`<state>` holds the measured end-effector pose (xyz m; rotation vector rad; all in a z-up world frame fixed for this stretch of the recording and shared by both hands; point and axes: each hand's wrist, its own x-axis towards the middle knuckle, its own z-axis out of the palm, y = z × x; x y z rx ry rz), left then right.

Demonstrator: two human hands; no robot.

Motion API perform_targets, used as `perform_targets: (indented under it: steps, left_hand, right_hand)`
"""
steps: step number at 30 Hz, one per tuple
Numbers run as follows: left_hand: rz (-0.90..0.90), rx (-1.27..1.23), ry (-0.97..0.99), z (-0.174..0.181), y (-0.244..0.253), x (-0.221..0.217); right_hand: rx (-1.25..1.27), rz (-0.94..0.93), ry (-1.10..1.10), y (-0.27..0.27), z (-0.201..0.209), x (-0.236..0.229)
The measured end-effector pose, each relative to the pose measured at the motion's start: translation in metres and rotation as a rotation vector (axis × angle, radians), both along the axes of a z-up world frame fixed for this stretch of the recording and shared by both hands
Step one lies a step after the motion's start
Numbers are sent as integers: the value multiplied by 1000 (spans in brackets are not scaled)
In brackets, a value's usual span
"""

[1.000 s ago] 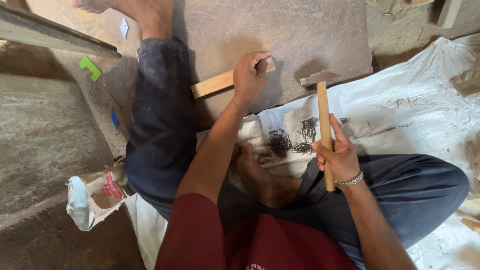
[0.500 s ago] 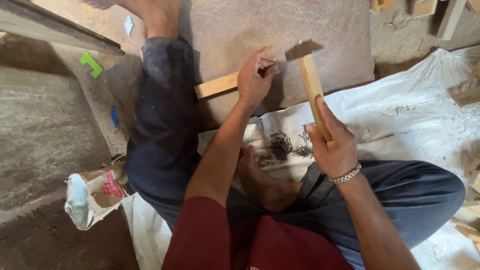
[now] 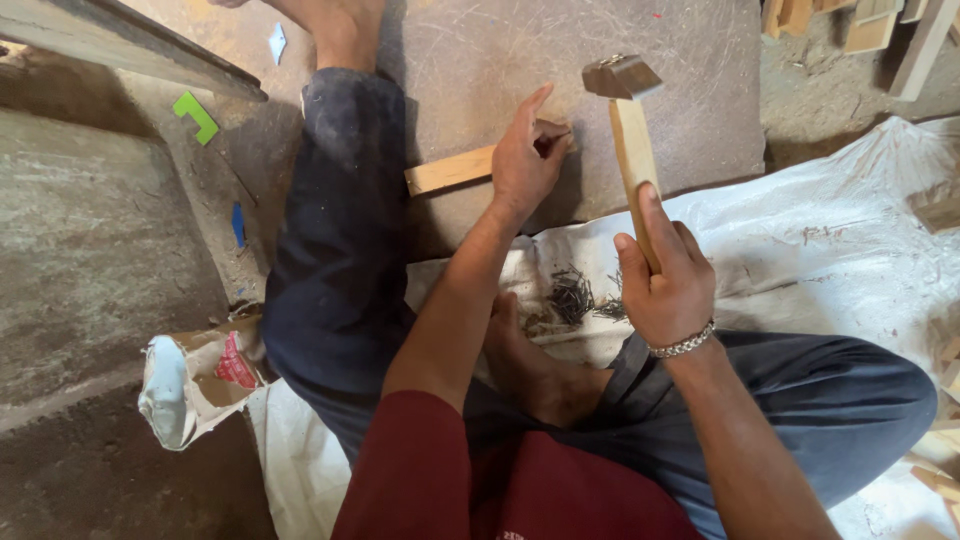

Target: The person sits on the floor and repeatedly hammers nails into small wooden planks. They pick up a nail, place it on a plank, and strike it with a hammer, then move the finished plank aside and repeat the process with a new plank.

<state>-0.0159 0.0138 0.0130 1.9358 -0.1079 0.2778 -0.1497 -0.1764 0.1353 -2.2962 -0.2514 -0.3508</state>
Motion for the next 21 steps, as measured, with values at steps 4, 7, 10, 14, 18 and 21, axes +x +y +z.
perform_targets:
  steps: [4,7,10,14,18,21]
  left_hand:
    - [15,22,14,0,-3,-2]
    - [5,-8,24,2,-3,-2]
    - [-5,37,0,4,0,-4]
    - [-53,-56,34,3,4,-4]
    - [-35,-114,37,1,6,0]
    - [-27,-122,24,-5,5,1]
  right_hand:
    - [-78,-52,231,10,-9,3]
    - [-169,3,328,12,-7,14]
    - [-76,25,243,8,10,13]
    - [27,22,-47,-1,28,6]
    - [159,-18,-244,9,16,6]
    - [70,-27,-21,23,-10,17]
